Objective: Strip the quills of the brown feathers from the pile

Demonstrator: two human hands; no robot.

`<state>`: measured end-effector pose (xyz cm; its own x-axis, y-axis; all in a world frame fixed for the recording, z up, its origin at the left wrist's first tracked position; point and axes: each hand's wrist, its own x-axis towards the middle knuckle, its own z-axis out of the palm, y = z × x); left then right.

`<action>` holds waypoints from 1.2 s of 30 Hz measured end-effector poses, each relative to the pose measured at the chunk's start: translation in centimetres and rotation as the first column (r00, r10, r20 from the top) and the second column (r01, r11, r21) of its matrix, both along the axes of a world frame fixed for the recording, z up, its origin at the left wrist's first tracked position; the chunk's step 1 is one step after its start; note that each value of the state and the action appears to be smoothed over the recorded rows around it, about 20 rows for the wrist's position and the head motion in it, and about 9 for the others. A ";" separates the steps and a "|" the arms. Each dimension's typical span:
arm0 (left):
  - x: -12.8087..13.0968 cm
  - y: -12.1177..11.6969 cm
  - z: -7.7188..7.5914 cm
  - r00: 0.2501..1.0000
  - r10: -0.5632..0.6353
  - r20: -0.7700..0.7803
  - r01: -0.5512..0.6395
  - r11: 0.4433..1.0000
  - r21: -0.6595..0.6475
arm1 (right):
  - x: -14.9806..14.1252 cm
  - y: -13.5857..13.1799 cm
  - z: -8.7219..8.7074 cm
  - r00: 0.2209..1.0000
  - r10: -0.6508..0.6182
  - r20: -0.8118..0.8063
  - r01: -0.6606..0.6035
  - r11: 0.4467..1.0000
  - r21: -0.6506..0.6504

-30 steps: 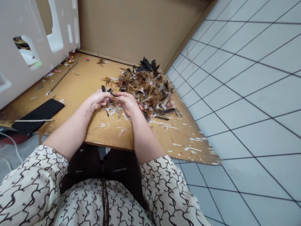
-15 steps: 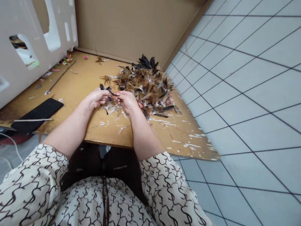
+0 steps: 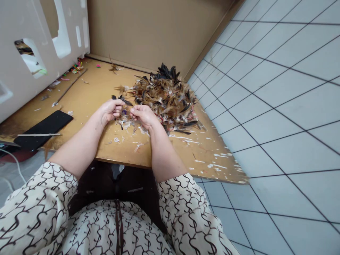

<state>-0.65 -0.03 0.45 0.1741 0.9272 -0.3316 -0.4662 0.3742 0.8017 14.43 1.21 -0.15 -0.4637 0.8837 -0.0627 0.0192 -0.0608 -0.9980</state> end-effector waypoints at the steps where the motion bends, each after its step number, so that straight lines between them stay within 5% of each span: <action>1: 0.0 0.0 0.0 1.000 0.002 -0.003 -0.002 1.000 -0.004 | -0.1 0.0 -0.1 1.000 -0.008 -0.001 0.008 1.000 0.002; 7: 0.4 -0.2 0.1 0.999 0.045 -0.024 -0.045 0.999 -0.016 | -0.3 0.0 -0.2 0.990 -0.113 -0.081 0.111 0.993 -0.025; 12: 0.5 -0.3 0.1 0.998 0.044 -0.051 -0.044 0.999 0.007 | -0.6 -0.3 -0.3 0.998 -0.031 -0.063 0.030 0.999 -0.016; 28: 0.2 0.0 0.3 0.986 0.164 0.007 -0.164 0.986 -0.030 | -0.5 -0.3 -0.2 0.995 -0.092 0.022 0.092 0.996 0.012; 36: 0.6 -0.1 0.0 0.925 0.296 -0.240 -0.252 0.947 0.198 | -0.3 -0.3 0.0 0.995 -0.076 0.062 0.076 0.997 -0.001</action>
<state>-0.09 -0.17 0.47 -0.1674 0.9705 -0.1735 -0.2960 0.1183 0.9478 14.15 0.89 -0.12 -0.3904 0.9160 -0.0922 0.0763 -0.0677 -0.9948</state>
